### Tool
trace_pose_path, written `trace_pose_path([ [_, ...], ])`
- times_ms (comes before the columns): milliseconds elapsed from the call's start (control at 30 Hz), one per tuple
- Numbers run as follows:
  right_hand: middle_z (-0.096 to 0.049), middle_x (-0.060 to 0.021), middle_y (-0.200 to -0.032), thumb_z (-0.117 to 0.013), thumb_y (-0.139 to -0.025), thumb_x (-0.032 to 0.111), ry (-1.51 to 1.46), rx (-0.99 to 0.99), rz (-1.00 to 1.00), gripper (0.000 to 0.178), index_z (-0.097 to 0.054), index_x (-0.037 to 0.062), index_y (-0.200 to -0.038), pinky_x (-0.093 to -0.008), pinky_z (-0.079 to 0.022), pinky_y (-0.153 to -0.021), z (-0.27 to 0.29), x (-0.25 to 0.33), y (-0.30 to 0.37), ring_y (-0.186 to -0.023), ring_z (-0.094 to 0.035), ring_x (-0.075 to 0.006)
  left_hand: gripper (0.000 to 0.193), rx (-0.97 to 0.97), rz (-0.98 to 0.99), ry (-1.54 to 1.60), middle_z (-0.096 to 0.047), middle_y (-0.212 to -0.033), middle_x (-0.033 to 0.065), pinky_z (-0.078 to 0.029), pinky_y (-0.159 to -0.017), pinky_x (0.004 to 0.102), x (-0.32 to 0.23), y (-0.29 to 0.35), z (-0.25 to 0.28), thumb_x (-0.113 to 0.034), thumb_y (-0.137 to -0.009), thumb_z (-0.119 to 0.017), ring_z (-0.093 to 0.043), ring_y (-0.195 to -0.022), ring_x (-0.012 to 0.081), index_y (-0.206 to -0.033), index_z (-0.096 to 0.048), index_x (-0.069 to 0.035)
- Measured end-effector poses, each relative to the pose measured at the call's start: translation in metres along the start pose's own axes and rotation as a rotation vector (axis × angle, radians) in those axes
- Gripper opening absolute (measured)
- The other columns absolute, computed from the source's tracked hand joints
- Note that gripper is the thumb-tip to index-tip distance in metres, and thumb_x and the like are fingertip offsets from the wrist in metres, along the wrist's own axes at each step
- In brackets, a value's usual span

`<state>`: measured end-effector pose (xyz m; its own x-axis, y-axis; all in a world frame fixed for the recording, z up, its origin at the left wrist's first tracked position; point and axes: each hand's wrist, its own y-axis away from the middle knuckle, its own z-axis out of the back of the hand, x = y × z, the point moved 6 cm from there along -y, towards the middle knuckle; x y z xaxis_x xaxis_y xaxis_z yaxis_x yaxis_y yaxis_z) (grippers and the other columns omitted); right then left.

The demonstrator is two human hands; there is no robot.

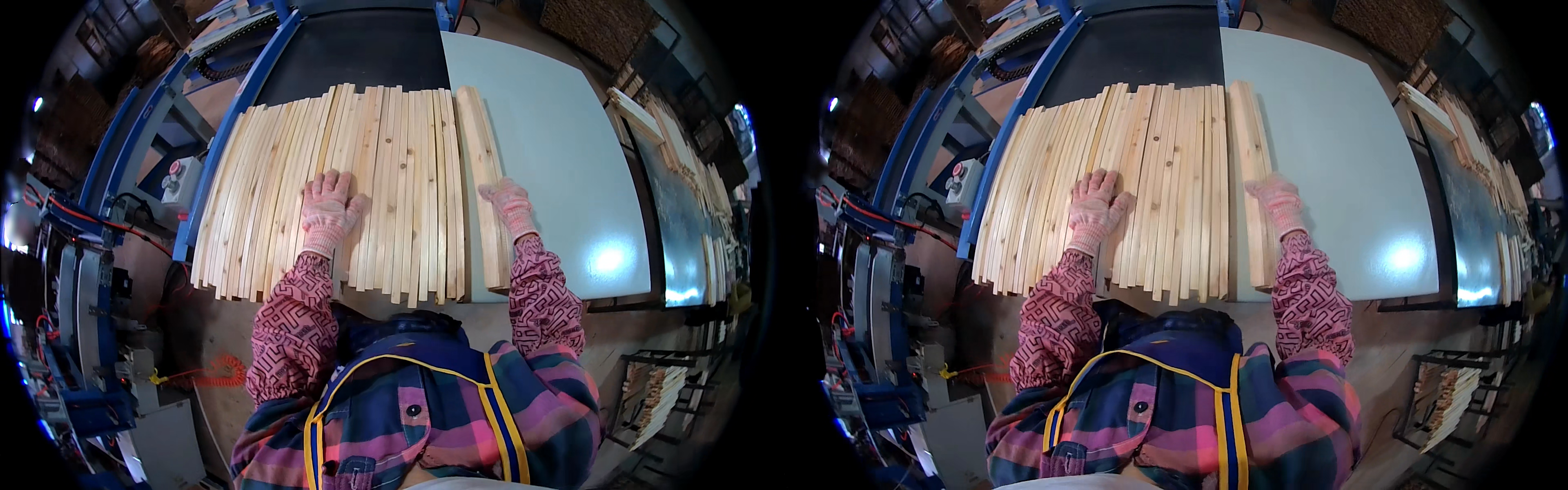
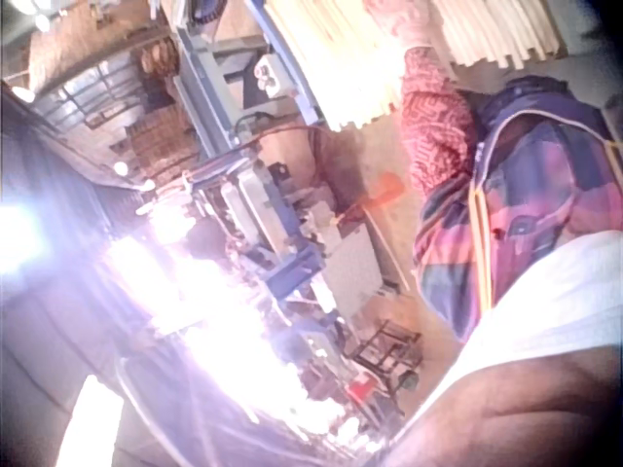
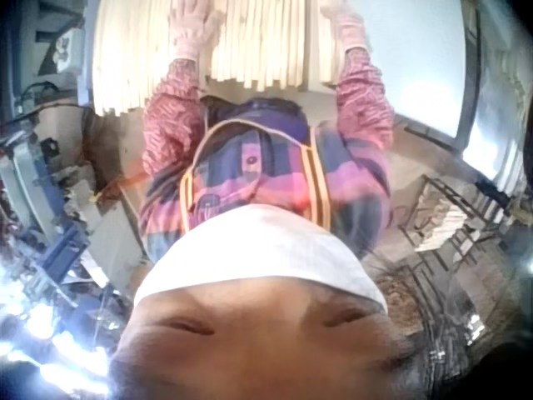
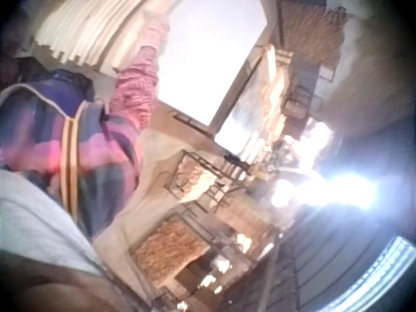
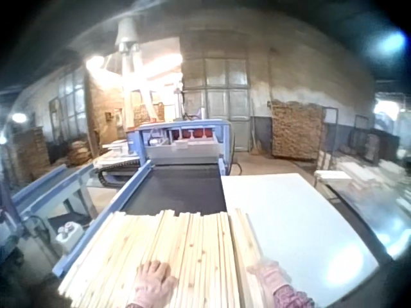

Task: The person gathers thin wooden slats from a metal table and a conveyor belt, aligns them into neat bundles, and stacks them on a metal rack. The person wears pink patterned gloves and a plaid shirt while performing the repetitive stacking task in a workshop environment.

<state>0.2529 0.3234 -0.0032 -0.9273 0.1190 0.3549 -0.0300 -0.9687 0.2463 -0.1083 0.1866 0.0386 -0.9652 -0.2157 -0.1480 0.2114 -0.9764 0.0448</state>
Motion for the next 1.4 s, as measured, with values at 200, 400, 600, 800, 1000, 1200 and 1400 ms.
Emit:
trace_pose_path([
  [200,-0.068,-0.0190,-0.109,-0.065,-0.087,0.049,-0.029,-0.027,0.109,0.049,-0.068,0.0059,-0.110,-0.0465,-0.051,-0.088,0.024,0.021,0.038,-0.106,-0.062,-0.0403,0.072,-0.204,0.103,0.254,-0.042,-0.154,0.0133,-0.023,-0.121,0.0455,0.087,0.036,0.015,-0.050,-0.090,-0.063,-0.029,-0.147,0.0310,-0.149,-0.043,-0.016],
  [400,-0.066,-0.0198,-0.118,-0.067,-0.084,0.042,0.024,-0.171,-0.032,0.051,-0.063,0.0094,-0.122,-0.0482,-0.050,-0.094,0.034,-0.025,0.066,-0.109,-0.063,-0.0410,0.069,-0.554,0.433,-0.254,-0.046,-0.151,0.0122,-0.019,-0.119,0.0502,0.272,0.067,0.087,-0.051,-0.090,-0.060,-0.032,-0.144,0.0355,-0.145,-0.047,-0.013],
  [600,-0.065,-0.0231,-0.119,-0.065,-0.084,0.041,0.119,-0.243,-0.050,0.056,-0.058,0.0083,-0.129,-0.0465,-0.050,-0.096,0.029,-0.025,0.073,-0.111,-0.062,-0.0421,0.072,-0.223,0.713,-0.391,-0.020,-0.166,-0.0045,-0.015,-0.119,0.0521,0.364,0.049,0.128,-0.063,-0.094,-0.044,-0.006,-0.154,0.0287,-0.155,-0.033,-0.025],
  [800,-0.053,-0.0213,-0.141,-0.058,-0.088,0.058,0.417,-0.197,-0.337,0.082,-0.041,0.0058,-0.148,-0.0438,-0.047,-0.104,0.028,-0.025,0.104,-0.124,-0.057,-0.0387,0.062,-0.327,0.599,-0.510,-0.043,-0.154,0.0015,-0.007,-0.123,0.0469,0.364,0.025,0.107,-0.056,-0.098,-0.039,-0.024,-0.149,0.0255,-0.148,-0.045,-0.018],
  [1000,-0.055,-0.0213,-0.139,-0.060,-0.086,0.056,0.350,-0.190,-0.412,0.084,-0.038,0.0067,-0.150,-0.0436,-0.047,-0.104,0.030,-0.018,0.116,-0.125,-0.057,-0.0373,0.052,-0.526,0.505,-0.439,-0.056,-0.141,0.0036,-0.024,-0.117,0.0434,0.375,0.025,0.110,-0.048,-0.099,-0.045,-0.044,-0.135,0.0237,-0.138,-0.057,-0.015],
  [1200,-0.054,-0.0212,-0.139,-0.063,-0.081,0.057,0.297,-0.112,-0.448,0.087,-0.038,0.0078,-0.149,-0.0431,-0.048,-0.104,0.028,-0.006,0.118,-0.124,-0.057,-0.0385,0.052,-0.670,0.451,-0.339,-0.058,-0.135,0.0049,-0.032,-0.110,0.0418,0.375,0.036,0.112,-0.042,-0.090,-0.060,-0.051,-0.122,0.0280,-0.133,-0.058,-0.012],
  [1400,-0.055,-0.0187,-0.140,-0.063,-0.084,0.061,0.127,-0.087,-0.109,0.088,-0.040,0.0073,-0.149,-0.0355,-0.046,-0.104,0.030,-0.041,0.098,-0.123,-0.059,-0.0341,0.065,-0.707,0.223,-0.319,-0.054,-0.133,0.0148,-0.031,-0.111,0.0516,0.266,0.057,0.070,-0.040,-0.077,-0.072,-0.047,-0.125,0.0349,-0.132,-0.055,-0.009],
])
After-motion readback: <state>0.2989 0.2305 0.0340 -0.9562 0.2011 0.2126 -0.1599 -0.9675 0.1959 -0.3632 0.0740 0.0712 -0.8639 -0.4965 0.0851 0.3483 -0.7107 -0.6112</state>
